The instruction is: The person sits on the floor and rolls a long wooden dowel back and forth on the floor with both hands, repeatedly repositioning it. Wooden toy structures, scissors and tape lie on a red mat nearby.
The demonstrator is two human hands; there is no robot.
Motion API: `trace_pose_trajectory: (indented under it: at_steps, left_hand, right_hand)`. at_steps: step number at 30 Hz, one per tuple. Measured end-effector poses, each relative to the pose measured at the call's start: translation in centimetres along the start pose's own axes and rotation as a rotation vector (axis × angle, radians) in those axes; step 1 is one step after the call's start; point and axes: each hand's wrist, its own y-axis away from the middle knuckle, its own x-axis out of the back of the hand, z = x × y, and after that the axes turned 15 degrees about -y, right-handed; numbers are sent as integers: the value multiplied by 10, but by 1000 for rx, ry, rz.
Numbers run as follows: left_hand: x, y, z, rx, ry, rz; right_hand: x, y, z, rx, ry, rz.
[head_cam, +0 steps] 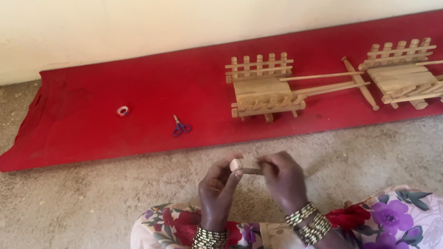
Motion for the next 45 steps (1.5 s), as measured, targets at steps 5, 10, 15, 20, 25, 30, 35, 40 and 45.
trace_pose_trajectory:
  at_steps: [5,10,15,20,25,30,35,40,45]
  left_hand:
    - [-4,-1,-2,-105,-19,62]
    - [-2,-4,-10,-5,-110,175]
    - [1,-5,-15,77,-173,339]
    - [5,-7,-9,214,-156,316]
    - [9,-14,-9,261,-250,279]
    - [7,-34,-3,-26,-365,308]
    - [3,-36,18,-182,-591,129]
    - [10,-27,29,-241,-590,99]
    - [16,-24,26,-240,-533,181]
  right_hand:
    - [-8,18,-57,322,-168,-1]
    - [-9,10,-24,331,74,15]
    - [2,5,80,209,320,84]
    - [18,-33,177,-342,531,72]
    - [26,-64,234,-533,647,117]
    - [16,-74,216,-312,333,90]
    - [-10,-62,93,-35,56,83]
    - [-20,-36,-6,201,-154,-83]
    - [-16,-33,46,193,67,38]
